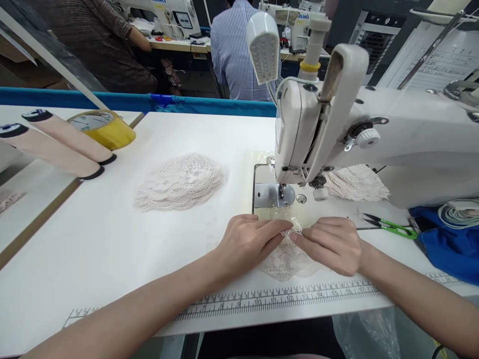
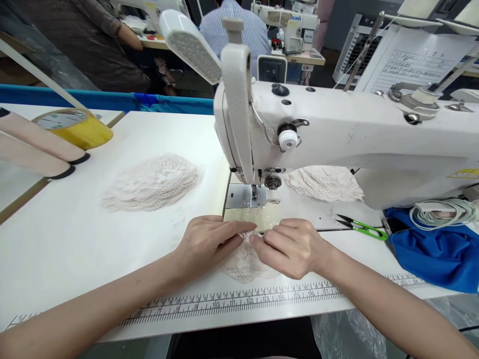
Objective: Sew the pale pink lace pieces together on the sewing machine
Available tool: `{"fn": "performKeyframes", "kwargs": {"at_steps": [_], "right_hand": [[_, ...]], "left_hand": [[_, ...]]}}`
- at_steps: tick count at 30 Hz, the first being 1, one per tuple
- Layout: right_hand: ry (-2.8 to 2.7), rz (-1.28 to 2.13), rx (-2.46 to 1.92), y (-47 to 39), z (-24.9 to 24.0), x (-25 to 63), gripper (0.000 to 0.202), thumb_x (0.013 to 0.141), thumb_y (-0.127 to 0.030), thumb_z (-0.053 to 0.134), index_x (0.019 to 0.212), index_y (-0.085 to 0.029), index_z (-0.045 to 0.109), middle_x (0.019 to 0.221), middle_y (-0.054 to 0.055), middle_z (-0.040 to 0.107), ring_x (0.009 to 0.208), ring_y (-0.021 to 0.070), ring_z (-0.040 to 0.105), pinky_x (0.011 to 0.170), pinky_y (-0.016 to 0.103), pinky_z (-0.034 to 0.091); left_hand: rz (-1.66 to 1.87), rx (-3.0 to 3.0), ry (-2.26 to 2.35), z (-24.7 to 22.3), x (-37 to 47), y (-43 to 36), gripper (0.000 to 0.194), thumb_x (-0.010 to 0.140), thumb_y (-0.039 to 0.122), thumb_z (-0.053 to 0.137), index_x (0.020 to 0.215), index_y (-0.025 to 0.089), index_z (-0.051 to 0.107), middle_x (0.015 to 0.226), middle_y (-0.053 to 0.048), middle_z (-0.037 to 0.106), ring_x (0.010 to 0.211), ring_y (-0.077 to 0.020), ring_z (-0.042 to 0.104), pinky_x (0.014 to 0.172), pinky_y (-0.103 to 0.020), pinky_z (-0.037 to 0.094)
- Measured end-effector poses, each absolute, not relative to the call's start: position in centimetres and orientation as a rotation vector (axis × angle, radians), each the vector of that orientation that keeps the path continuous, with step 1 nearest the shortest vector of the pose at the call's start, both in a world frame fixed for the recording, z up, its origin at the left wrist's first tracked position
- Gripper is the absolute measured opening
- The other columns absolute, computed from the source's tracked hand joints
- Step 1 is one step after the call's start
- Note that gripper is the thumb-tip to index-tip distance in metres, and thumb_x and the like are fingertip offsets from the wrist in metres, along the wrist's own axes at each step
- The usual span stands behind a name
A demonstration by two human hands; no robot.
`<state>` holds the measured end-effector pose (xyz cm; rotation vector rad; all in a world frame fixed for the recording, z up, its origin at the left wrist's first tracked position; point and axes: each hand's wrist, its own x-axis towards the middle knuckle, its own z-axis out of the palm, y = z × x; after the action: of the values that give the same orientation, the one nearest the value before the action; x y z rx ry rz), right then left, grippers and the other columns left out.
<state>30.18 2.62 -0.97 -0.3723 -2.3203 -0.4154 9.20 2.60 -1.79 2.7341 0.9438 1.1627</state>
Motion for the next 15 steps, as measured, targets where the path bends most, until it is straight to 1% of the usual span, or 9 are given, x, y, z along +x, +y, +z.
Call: {"fn": "performKeyframes", "kwargs": {"at_steps": [2, 6, 8, 10, 12, 15], "right_hand": [[-2.317, -0.487, -0.305, 2.6, -1.1, 30.2, 0.014, 0.077, -0.004, 0.067, 0.072, -0.017, 0.064, 0.057, -0.004, 0.06, 0.053, 0.0088, 0.056, 0.041, 0.023, 0.043], [-2.323, -0.595, -0.197, 2.2, -0.4, 30.3, 0.013, 0.075, -0.004, 0.068, 0.069, -0.015, 0.065, 0.056, -0.003, 0.059, 0.052, 0.009, 0.056, 0.04, 0.023, 0.041], [-2.357, -0.53, -0.235, 1.5, 0.7, 30.3, 0.015, 0.077, -0.003, 0.066, 0.069, -0.016, 0.063, 0.055, -0.004, 0.059, 0.05, 0.0093, 0.055, 0.04, 0.024, 0.04], [-2.405, -0.303, -0.404, 0.9, 1.8, 30.2, 0.015, 0.082, -0.005, 0.062, 0.073, -0.017, 0.062, 0.054, -0.004, 0.059, 0.047, 0.0084, 0.053, 0.04, 0.024, 0.038], [-2.425, 0.04, -0.643, 0.6, 2.5, 29.9, 0.013, 0.087, -0.009, 0.057, 0.078, -0.018, 0.061, 0.054, -0.005, 0.059, 0.045, 0.0068, 0.051, 0.04, 0.023, 0.036], [-2.366, 0.527, -0.939, 1.5, 2.0, 29.5, 0.011, 0.087, -0.013, 0.057, 0.08, -0.018, 0.063, 0.056, -0.006, 0.06, 0.046, 0.0054, 0.053, 0.043, 0.019, 0.038]], "left_hand": [[1.164, 2.749, 0.944, -1.9, 9.2, 2.6, 0.014, 0.087, 0.01, 0.053, 0.091, 0.018, 0.064, 0.067, 0.005, 0.071, 0.046, -0.0057, 0.057, 0.049, -0.019, 0.046], [1.171, 2.743, 0.958, -1.2, 9.1, 2.2, 0.013, 0.085, 0.01, 0.054, 0.085, 0.017, 0.066, 0.057, 0.006, 0.067, 0.041, -0.0065, 0.053, 0.045, -0.02, 0.042], [1.034, 2.625, 0.998, -0.2, 9.1, 1.7, 0.014, 0.084, 0.011, 0.055, 0.083, 0.017, 0.068, 0.052, 0.006, 0.062, 0.039, -0.007, 0.05, 0.042, -0.019, 0.038], [0.799, 2.419, 1.042, 1.0, 9.2, 1.1, 0.013, 0.082, 0.012, 0.059, 0.079, 0.019, 0.069, 0.045, 0.008, 0.056, 0.037, -0.0064, 0.045, 0.038, -0.018, 0.033], [0.622, 2.251, 1.046, 1.9, 9.2, 0.9, 0.01, 0.081, 0.017, 0.064, 0.073, 0.02, 0.069, 0.045, 0.008, 0.054, 0.036, -0.0055, 0.043, 0.036, -0.017, 0.03], [0.547, 2.232, 1.126, 1.6, 9.3, 1.5, 0.019, 0.079, 0.018, 0.066, 0.061, 0.019, 0.065, 0.04, 0.009, 0.048, 0.033, -0.005, 0.035, 0.033, -0.019, 0.023]]}}
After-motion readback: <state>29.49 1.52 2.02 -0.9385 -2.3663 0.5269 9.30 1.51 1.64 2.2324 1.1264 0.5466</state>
